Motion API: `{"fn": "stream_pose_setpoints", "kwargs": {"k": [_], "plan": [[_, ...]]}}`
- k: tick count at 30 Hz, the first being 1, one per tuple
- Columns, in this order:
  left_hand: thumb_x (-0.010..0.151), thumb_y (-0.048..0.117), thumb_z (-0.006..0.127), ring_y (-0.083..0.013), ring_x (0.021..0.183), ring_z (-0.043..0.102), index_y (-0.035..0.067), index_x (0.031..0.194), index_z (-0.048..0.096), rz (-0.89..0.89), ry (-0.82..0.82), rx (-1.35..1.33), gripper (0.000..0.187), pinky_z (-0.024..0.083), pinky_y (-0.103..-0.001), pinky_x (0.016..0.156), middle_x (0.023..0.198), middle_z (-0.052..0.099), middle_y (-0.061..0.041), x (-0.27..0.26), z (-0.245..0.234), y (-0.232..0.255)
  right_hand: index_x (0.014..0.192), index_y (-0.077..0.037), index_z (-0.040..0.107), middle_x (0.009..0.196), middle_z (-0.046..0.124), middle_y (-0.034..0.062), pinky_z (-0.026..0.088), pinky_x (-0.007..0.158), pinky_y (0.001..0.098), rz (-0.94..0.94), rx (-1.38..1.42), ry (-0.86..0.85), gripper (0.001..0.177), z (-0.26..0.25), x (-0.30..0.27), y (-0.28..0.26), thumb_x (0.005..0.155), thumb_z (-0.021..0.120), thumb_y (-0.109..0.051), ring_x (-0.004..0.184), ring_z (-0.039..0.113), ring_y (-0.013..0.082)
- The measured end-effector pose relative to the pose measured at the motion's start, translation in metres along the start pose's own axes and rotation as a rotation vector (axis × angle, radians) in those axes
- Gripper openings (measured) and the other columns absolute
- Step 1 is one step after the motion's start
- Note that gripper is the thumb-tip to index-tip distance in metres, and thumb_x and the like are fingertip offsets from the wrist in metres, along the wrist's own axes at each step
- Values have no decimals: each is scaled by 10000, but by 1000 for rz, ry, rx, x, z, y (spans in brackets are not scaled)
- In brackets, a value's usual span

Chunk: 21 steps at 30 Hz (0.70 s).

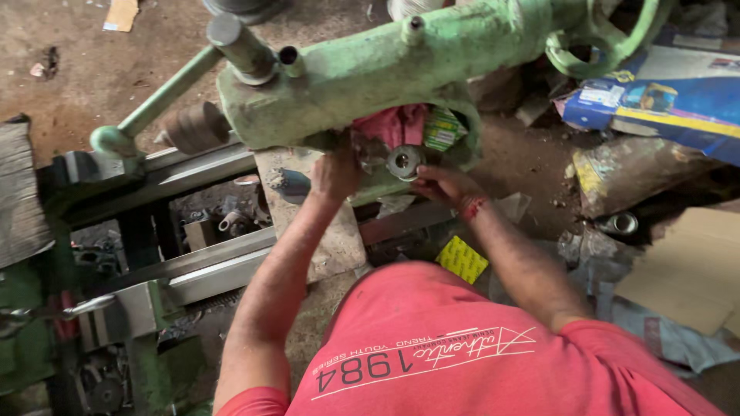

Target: The person handles small metal components and a cylindrical part, then sits on the floor to work on a larger mechanical assembly. They use a thin metal rod to manipulate parts inside a cylindrical container and handle a small cylindrical object.

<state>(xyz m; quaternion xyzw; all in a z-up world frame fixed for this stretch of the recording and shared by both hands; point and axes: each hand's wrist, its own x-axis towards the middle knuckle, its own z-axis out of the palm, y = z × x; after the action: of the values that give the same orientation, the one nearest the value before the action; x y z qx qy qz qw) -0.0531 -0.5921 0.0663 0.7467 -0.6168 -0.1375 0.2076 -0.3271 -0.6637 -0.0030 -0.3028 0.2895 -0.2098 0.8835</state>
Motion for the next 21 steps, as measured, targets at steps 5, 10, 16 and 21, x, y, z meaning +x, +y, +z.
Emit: {"fn": "stream_pose_setpoints", "kwargs": {"k": [5,10,16,21], "plan": [[962,215,579,-509,843,661,122,1164,651,83,23,-163,234,515,-626,710,930,697,-277,-2,-11,2,1326,-54,572,1000,589,-12,363,614,216,-259,120,-308,499,53,-55,-22,934,806,-255,739,439,50],[1046,333,627,-366,894,699,58,1310,662,-1,-62,-620,383,541,-511,799,1037,739,-197,-21,-14,20,1393,-69,503,1247,641,6,354,601,190,-199,177,-264,757,89,-77,-30,830,814,-468,704,399,29],[947,459,784,-175,1314,510,63,1560,380,226,-220,-1270,835,470,-352,1074,1459,488,-92,-110,-23,88,1509,19,511,915,528,-73,331,601,164,-51,278,-463,858,69,-95,11,960,679,-619,703,343,7],[939,402,810,-150,1118,508,34,1549,520,115,95,-1210,769,462,-297,971,1212,461,-42,-161,-11,123,1449,-63,527,956,582,-51,404,621,213,126,311,-433,816,67,-103,52,925,594,-686,745,464,38]]}}
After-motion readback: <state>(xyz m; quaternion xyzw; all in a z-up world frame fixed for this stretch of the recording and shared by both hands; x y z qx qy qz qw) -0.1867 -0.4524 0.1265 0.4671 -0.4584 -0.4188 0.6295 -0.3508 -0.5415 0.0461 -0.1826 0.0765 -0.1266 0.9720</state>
